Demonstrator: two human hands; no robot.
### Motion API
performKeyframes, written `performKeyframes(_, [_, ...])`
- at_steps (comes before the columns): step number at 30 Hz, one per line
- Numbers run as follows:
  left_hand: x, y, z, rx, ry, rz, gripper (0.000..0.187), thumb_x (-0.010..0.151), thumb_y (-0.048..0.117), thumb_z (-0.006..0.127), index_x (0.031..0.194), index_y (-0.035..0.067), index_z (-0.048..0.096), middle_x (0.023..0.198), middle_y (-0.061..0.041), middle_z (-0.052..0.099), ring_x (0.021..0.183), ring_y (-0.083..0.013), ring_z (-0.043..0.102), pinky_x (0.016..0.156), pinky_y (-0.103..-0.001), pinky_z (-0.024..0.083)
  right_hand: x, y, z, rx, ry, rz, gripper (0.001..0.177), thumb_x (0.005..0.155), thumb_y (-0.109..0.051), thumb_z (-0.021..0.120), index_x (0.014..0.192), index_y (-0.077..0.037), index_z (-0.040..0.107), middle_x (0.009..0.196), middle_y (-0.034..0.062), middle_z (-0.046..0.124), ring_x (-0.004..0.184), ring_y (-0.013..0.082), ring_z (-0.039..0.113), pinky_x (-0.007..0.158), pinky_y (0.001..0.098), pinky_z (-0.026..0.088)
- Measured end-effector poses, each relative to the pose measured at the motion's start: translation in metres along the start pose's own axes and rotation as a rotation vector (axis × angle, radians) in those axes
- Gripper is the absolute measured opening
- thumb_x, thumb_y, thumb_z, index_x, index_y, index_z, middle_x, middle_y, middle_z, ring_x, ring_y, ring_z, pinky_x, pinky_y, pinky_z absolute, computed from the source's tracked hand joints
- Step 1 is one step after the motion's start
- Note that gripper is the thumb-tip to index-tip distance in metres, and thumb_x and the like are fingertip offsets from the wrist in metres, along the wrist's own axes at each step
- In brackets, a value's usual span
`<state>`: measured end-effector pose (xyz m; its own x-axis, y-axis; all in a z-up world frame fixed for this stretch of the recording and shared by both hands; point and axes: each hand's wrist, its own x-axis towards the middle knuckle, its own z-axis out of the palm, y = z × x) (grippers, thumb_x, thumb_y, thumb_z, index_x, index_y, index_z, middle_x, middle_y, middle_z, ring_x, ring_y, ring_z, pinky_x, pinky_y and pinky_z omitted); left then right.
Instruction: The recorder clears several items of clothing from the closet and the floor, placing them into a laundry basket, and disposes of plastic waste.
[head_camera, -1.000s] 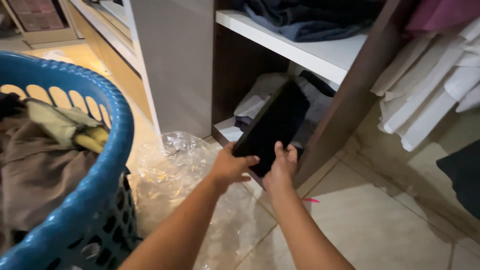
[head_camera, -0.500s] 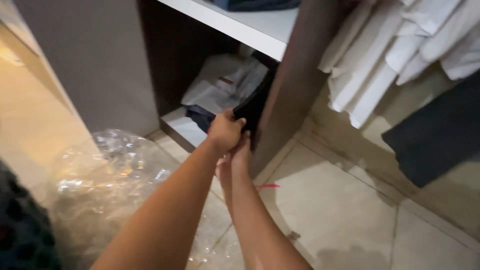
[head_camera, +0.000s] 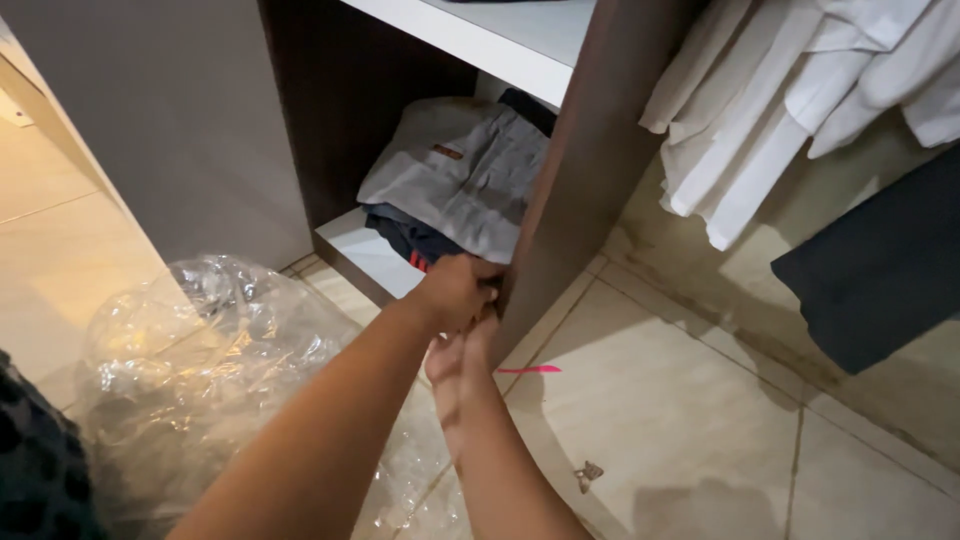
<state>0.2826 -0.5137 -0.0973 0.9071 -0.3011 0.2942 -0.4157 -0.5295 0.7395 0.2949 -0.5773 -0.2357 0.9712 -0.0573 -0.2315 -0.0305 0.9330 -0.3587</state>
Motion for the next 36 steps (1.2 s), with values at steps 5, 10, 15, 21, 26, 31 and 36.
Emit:
performKeyframes(5, [-0.008, 0.001, -0.009, 0.034, -0.291, -0.268, 0.050, 0.083, 0.009, 0.061, 0.132, 0.020, 0.066, 0.095, -0.021, 0.078, 0.083, -0.0332, 0.077, 0.073, -0.043, 0.062, -0.012, -0.011, -0.007, -0.165, 0.283, 0.111, 0.034, 0.098, -0.043, 0.043, 0.126, -0.029, 0.056, 0.133, -0.0065, 0.064, 0.114, 0.0194, 0.062, 0.091, 0.0444, 0.048])
performKeyframes(10, [-0.010, -0.044, -0.021, 0.239, -0.151, -0.165, 0.047, 0.078, 0.021, 0.074, 0.123, 0.008, 0.071, 0.102, -0.024, 0.075, 0.098, -0.0367, 0.074, 0.086, -0.042, 0.059, -0.043, -0.015, 0.003, -0.461, 0.292, 0.168, 0.043, 0.094, -0.043, 0.049, 0.130, -0.021, 0.056, 0.131, 0.0075, 0.065, 0.112, 0.0295, 0.064, 0.097, 0.0534, 0.052])
performKeyframes(15, [-0.057, -0.087, -0.088, 0.362, 0.047, -0.250, 0.074, 0.074, 0.035, 0.081, 0.136, 0.001, 0.059, 0.130, -0.029, 0.063, 0.123, -0.0418, 0.059, 0.105, -0.044, 0.048, -0.039, 0.027, -0.087, -1.794, -0.269, 0.040, 0.092, 0.080, -0.052, 0.073, 0.151, -0.019, 0.024, 0.149, 0.0136, 0.042, 0.134, 0.0303, 0.044, 0.110, 0.0456, 0.043])
performKeyframes(21, [-0.149, -0.066, -0.141, 0.568, -0.397, -0.872, 0.138, 0.066, 0.056, 0.091, 0.167, 0.022, 0.003, 0.170, -0.024, 0.012, 0.151, -0.0499, 0.028, 0.121, -0.055, 0.034, -0.094, 0.065, -0.132, -1.919, -0.540, -0.327, 0.124, 0.065, -0.064, 0.091, 0.142, -0.003, 0.016, 0.138, 0.0322, 0.039, 0.127, 0.0542, 0.040, 0.097, 0.0622, 0.048])
performKeyframes(26, [-0.194, -0.084, -0.130, 0.427, -0.489, -0.929, 0.163, 0.053, 0.053, 0.097, 0.164, 0.020, -0.017, 0.170, -0.027, 0.002, 0.152, -0.0479, 0.031, 0.120, -0.055, 0.038, -0.144, 0.063, -0.074, -1.749, -0.331, -0.108, 0.074, 0.080, -0.047, 0.078, 0.128, -0.005, 0.040, 0.122, 0.0211, 0.054, 0.112, 0.0388, 0.052, 0.090, 0.0507, 0.050])
performKeyframes(31, [-0.209, -0.053, -0.134, 0.421, -0.423, -0.862, 0.178, 0.044, 0.060, 0.099, 0.162, 0.018, -0.027, 0.166, -0.033, 0.011, 0.150, -0.0505, 0.030, 0.121, -0.053, 0.035, -0.110, 0.071, -0.032, -1.585, -0.116, 0.096, 0.030, 0.095, -0.030, 0.066, 0.114, -0.007, 0.065, 0.106, 0.0095, 0.069, 0.098, 0.0231, 0.063, 0.083, 0.0391, 0.052])
performKeyframes(36, [-0.185, -0.016, -0.151, 0.257, -0.163, -0.694, 0.174, 0.039, 0.050, 0.102, 0.162, 0.012, -0.016, 0.159, -0.030, 0.029, 0.146, -0.0451, 0.038, 0.120, -0.045, 0.037, -0.102, 0.066, 0.073, -1.303, -0.164, 0.189, 0.030, 0.095, -0.015, 0.053, 0.123, -0.015, 0.064, 0.110, 0.0049, 0.068, 0.100, 0.0211, 0.063, 0.082, 0.0379, 0.053])
